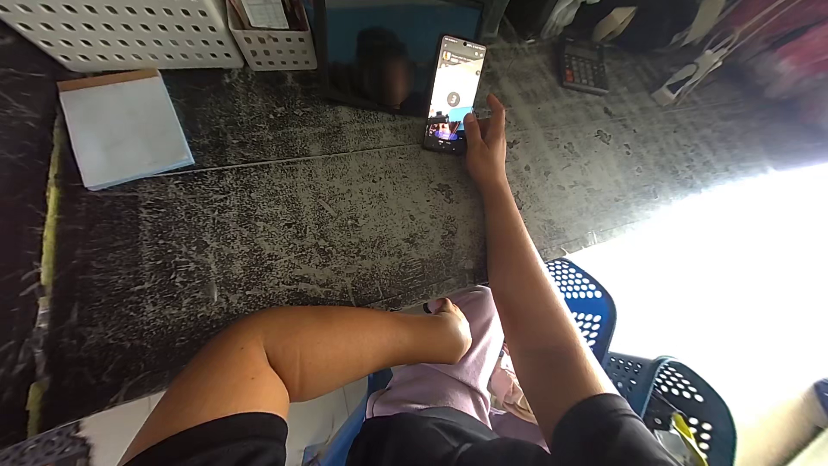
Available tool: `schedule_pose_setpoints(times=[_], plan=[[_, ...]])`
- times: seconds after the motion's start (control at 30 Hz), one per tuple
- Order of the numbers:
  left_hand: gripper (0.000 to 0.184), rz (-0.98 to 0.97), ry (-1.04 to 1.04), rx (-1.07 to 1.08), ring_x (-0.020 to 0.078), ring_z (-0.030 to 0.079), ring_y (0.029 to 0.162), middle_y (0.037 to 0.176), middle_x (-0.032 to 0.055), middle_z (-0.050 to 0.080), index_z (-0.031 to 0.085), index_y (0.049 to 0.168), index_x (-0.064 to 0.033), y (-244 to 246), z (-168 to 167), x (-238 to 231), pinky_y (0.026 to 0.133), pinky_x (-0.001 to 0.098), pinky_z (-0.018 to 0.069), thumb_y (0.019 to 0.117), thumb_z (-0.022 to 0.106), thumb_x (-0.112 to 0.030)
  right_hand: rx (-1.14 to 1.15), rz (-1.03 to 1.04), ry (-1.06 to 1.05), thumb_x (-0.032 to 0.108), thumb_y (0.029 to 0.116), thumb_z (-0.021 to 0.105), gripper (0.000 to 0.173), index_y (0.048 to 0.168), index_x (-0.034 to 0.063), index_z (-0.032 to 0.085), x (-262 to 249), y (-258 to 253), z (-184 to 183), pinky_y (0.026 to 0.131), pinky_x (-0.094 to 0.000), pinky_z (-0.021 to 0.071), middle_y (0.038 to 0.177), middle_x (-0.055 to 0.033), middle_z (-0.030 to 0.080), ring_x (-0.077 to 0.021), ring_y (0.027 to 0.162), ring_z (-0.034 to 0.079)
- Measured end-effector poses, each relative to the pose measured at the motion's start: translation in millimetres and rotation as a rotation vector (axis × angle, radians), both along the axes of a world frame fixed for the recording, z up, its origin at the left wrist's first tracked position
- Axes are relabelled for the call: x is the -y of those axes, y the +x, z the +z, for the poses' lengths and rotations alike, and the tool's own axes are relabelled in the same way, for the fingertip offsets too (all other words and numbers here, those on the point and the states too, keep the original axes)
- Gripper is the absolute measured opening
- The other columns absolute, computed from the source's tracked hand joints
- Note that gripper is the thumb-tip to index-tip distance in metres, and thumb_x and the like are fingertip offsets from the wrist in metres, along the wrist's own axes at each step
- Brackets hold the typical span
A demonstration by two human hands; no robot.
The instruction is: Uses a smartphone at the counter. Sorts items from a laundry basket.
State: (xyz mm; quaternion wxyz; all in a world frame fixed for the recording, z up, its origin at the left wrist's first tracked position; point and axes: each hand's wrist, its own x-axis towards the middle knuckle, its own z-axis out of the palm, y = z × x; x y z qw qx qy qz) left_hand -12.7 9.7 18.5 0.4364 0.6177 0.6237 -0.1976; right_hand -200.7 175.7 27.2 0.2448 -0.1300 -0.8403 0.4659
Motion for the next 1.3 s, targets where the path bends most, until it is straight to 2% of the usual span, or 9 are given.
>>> schedule_pose_setpoints(times=[0.17,0.5,1.3], plan=[[0.036,-0.005,0.003,-0.005,0.0463,0.05,0.131,0.14,0.0309,0.051,0.055,0.135,0.0074,0.3,-1.4,0.2,0.102,0.0641,0.0422,0.103,0.051,-0.008,-0.001,-0.009,0.017,0.031,0.1082,0.048,0.059,0.158,0.0041,0.03,0.2,0.1,-0.3,0.082,-0.0367,0.055,0.097,-0.011,0.065,-0.0161,0.084,0.064],[0.037,-0.007,-0.001,0.007,0.0469,0.048,0.134,0.143,0.0312,0.05,0.053,0.137,0.0077,-0.5,-0.7,0.0,0.104,0.0647,0.0406,0.1033,0.051,-0.007,0.016,-0.022,0.053,0.031,0.1085,0.047,0.057,0.157,0.0037,0.033,0.0,0.4,0.5,0.078,-0.0365,0.0537,0.092,-0.0089,0.063,-0.0157,0.078,0.061],[0.036,-0.002,0.001,-0.001,0.0468,0.048,0.133,0.142,0.0312,0.05,0.054,0.136,0.0084,0.3,-1.8,-0.2,0.103,0.0647,0.0413,0.103,0.051,-0.006,0.022,-0.017,0.047,0.031,0.1083,0.047,0.056,0.156,0.0043,0.036,0.4,0.7,0.9,0.081,-0.0367,0.0542,0.095,-0.0101,0.065,-0.0162,0.081,0.063]])
